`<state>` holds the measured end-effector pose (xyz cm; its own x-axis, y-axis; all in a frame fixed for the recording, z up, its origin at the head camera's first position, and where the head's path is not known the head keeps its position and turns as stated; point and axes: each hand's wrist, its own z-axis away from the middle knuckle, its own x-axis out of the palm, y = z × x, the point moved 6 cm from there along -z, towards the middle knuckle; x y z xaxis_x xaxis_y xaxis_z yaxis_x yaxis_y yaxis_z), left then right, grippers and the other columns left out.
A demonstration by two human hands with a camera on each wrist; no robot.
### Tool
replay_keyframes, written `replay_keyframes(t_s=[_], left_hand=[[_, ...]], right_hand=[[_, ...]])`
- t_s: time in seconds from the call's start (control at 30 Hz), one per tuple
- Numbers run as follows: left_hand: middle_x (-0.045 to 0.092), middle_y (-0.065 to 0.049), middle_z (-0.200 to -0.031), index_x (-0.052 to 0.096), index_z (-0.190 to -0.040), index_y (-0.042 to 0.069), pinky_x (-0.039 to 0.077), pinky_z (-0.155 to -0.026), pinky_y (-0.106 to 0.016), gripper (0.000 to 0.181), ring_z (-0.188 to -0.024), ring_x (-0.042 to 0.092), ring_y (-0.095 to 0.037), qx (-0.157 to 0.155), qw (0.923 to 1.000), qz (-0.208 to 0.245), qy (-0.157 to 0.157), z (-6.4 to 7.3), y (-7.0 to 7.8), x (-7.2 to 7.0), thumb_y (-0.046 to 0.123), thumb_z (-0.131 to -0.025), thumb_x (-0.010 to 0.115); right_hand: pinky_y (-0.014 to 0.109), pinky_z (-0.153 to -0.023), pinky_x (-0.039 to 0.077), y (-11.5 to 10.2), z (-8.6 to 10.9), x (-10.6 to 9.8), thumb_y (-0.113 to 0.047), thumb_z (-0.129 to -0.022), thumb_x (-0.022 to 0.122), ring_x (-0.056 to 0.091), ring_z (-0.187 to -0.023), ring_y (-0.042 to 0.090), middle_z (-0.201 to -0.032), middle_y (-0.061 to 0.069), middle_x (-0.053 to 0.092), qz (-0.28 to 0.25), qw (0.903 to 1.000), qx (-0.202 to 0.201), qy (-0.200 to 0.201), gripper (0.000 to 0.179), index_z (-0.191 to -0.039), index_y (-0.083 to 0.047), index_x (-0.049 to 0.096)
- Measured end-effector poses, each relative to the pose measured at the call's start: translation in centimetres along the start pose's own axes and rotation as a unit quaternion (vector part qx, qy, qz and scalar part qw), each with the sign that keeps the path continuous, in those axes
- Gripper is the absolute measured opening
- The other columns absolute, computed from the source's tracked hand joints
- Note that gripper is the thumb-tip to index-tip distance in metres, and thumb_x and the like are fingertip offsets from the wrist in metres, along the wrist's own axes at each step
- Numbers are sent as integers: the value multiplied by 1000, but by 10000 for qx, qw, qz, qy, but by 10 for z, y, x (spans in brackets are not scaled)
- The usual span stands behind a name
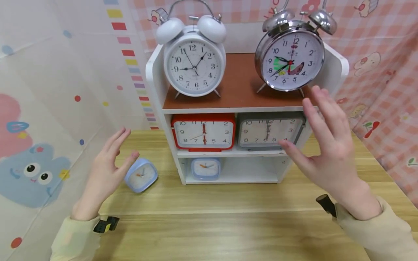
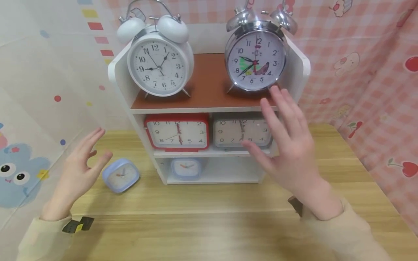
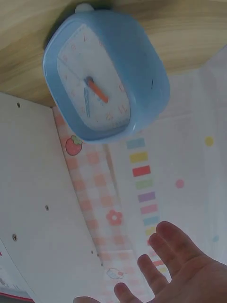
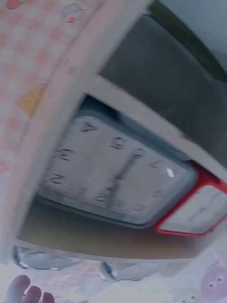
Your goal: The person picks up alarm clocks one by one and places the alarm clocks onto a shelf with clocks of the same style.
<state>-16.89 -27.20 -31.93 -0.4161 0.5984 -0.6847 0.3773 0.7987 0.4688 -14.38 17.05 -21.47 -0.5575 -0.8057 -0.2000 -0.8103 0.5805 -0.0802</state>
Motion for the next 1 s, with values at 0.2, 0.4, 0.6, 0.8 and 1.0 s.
replay_keyframes(t_s=[0.2, 0.4, 0.6, 0.8, 1.0], left_hand=[[46, -19, -164, 47, -159, 16, 46, -105, -72, 66, -145, 48, -51, -84, 9989, -158, -433, 5, -8, 11, 23, -98, 74], [46, -22, -163, 46, -159, 16, 41, -107, -76, 67, -145, 46, -53, -244, 9970, -126, -724, 10, -16, 17, 26, -99, 74], [51, -27, -157, 48, -157, 11, 42, -110, -73, 68, -141, 49, -54, -252, 9966, -168, -769, 15, -24, 21, 23, -96, 77], [55, -26, -154, 51, -154, 10, 45, -107, -70, 70, -139, 53, -53, -291, 9966, -268, -721, 22, -31, 25, 23, -92, 81], [55, -25, -155, 51, -154, 11, 47, -105, -71, 69, -139, 53, -52, -463, 9953, -278, -800, 28, -37, 29, 28, -93, 80]], right_hand=[[49, -128, 40, 23, -12, -17, -59, -94, 72, 53, -143, 41, -149, 24, 59, 392, 9960, 621, 513, 70, -142, -9, 64], [37, -122, 45, 45, -19, -24, -61, -93, 71, 53, -146, 34, -156, 19, 54, 635, 9895, 1271, 272, 90, -146, 9, 52], [20, -118, 47, 65, -19, -24, -41, -94, 75, 53, -147, 16, -159, 7, 52, 582, 9807, 1865, -46, 87, -155, 8, 39], [13, -106, 52, 76, -16, -22, -25, -96, 75, 62, -138, 9, -156, 5, 56, 578, 9753, 2122, -205, 77, -159, 2, 40], [4, -95, 52, 82, -15, -19, -15, -97, 72, 63, -118, -13, -149, 9, 64, 651, 9690, 2367, -273, 69, -160, -11, 44]])
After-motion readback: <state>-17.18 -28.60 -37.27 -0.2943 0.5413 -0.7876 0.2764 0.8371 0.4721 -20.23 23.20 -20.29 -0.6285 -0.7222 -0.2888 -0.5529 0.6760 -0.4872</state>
